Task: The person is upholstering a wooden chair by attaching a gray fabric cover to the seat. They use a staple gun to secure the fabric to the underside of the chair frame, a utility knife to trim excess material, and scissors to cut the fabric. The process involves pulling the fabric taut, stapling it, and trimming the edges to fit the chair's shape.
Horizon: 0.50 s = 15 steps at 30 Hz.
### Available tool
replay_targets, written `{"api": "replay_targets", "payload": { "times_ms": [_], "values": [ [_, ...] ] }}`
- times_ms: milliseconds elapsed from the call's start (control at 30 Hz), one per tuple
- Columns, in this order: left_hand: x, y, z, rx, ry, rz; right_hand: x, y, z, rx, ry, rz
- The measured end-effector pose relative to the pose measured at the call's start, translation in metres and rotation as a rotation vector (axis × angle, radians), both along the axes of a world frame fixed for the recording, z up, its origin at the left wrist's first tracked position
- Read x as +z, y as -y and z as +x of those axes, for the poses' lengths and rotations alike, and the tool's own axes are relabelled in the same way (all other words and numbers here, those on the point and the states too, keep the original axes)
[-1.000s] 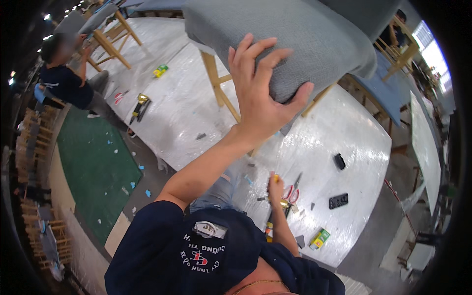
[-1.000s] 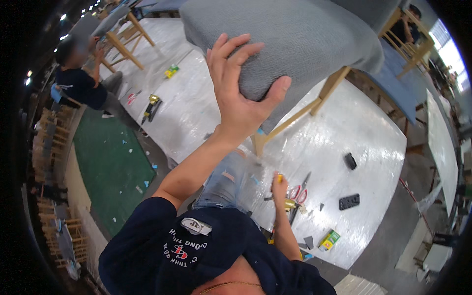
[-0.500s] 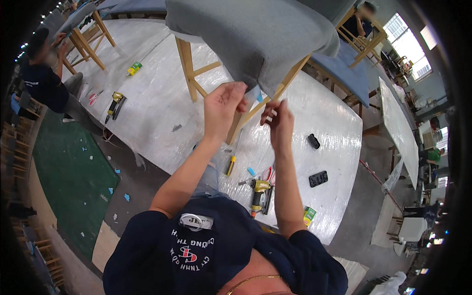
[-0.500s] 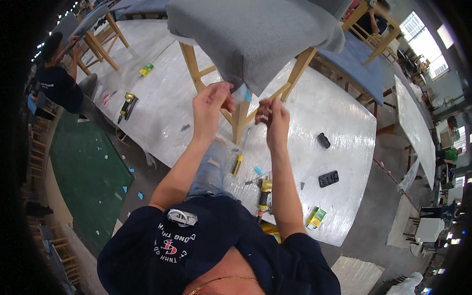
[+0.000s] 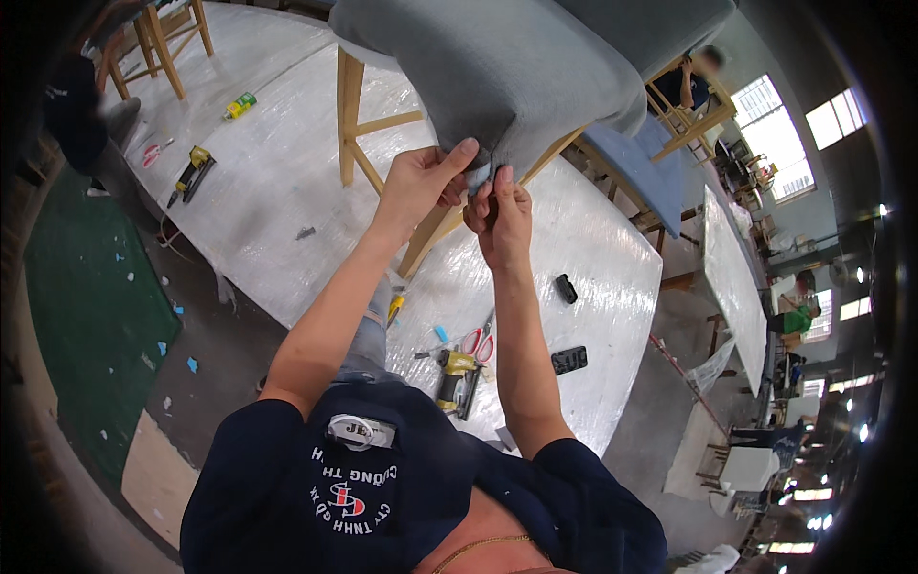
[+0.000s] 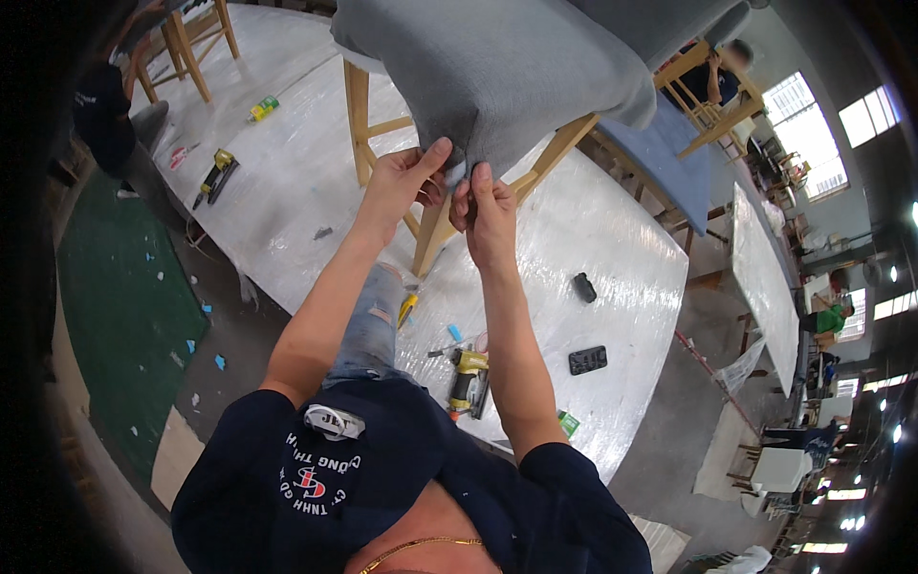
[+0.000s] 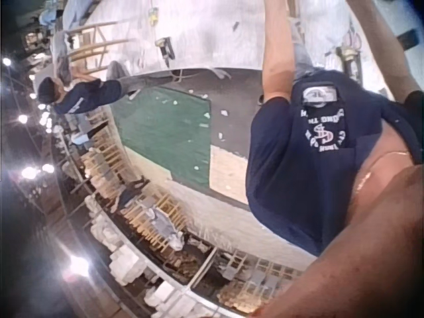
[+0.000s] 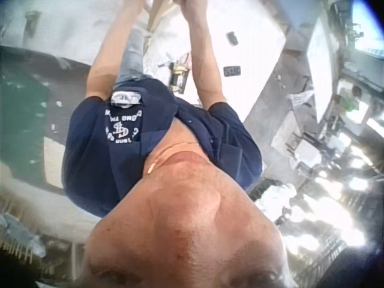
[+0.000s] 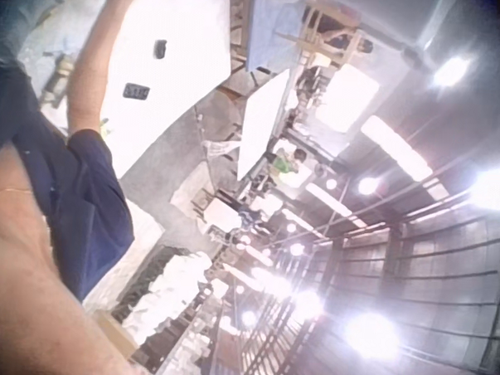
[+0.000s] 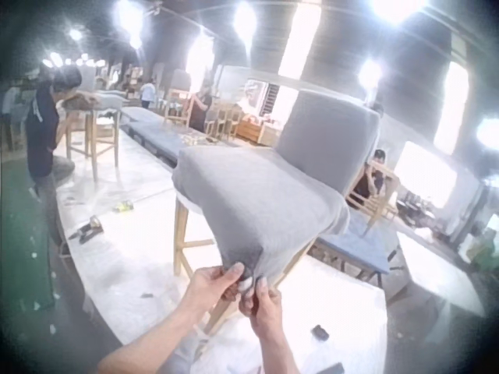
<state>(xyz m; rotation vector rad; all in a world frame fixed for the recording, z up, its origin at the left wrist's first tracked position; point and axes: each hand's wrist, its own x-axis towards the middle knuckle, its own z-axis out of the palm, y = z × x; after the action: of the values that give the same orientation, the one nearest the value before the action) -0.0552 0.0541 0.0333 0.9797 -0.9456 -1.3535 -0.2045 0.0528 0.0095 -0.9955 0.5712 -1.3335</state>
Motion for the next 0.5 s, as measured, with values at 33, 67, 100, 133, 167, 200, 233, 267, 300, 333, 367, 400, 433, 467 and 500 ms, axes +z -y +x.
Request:
{"api": "replay_targets", "payload": {
  "times_ms": [33, 67, 100, 133, 167, 200, 233, 267, 300, 333, 367, 400, 433, 467, 500],
  "values": [
    [-0.002, 0.000, -0.001, 0.030, 0.012, -0.004, -0.004, 0.003, 0.000, -0.011, 0.007, -0.019],
    [-0.004, -0.002, -0.002, 0.036, -0.049, -0.026, -0.009, 0.004, 0.003, -0.023, 0.022, -0.034],
    [-0.006, -0.003, -0.004, 0.042, -0.111, -0.049, -0.014, 0.006, 0.006, -0.036, 0.037, -0.049],
    [-0.008, -0.004, -0.006, 0.047, -0.173, -0.072, -0.018, 0.007, 0.008, -0.044, 0.049, -0.060],
    [-0.011, -0.003, -0.006, 0.042, -0.207, -0.100, -0.023, 0.009, 0.009, -0.055, 0.045, -0.076],
    [-0.014, -0.001, -0.006, 0.036, -0.241, -0.128, -0.027, 0.010, 0.010, -0.068, 0.041, -0.092],
    [-0.017, 0.000, -0.007, 0.030, -0.275, -0.155, -0.031, 0.011, 0.010, -0.080, 0.036, -0.108],
    [-0.021, 0.000, -0.007, 0.029, -0.289, -0.150, -0.035, 0.011, 0.010, -0.094, 0.010, -0.110],
    [-0.023, -0.002, -0.008, 0.028, -0.302, -0.144, -0.037, 0.010, 0.010, -0.108, -0.016, -0.112],
    [-0.026, -0.003, -0.010, 0.025, -0.315, -0.138, -0.041, 0.010, 0.009, -0.122, -0.042, -0.114],
    [-0.028, -0.002, -0.011, 0.036, -0.307, -0.141, -0.044, 0.010, 0.007, -0.106, -0.050, -0.130],
    [-0.029, -0.002, -0.014, 0.045, -0.298, -0.144, -0.047, 0.011, 0.004, -0.090, -0.057, -0.147],
    [-0.030, -0.002, -0.016, 0.053, -0.290, -0.148, -0.049, 0.011, 0.002, -0.075, -0.065, -0.164],
    [-0.031, 0.000, -0.014, 0.061, -0.252, -0.143, -0.046, 0.012, 0.003, -0.082, -0.084, -0.157],
    [-0.034, 0.002, -0.011, 0.068, -0.213, -0.140, -0.041, 0.012, 0.005, -0.090, -0.103, -0.150]
  ]
}}
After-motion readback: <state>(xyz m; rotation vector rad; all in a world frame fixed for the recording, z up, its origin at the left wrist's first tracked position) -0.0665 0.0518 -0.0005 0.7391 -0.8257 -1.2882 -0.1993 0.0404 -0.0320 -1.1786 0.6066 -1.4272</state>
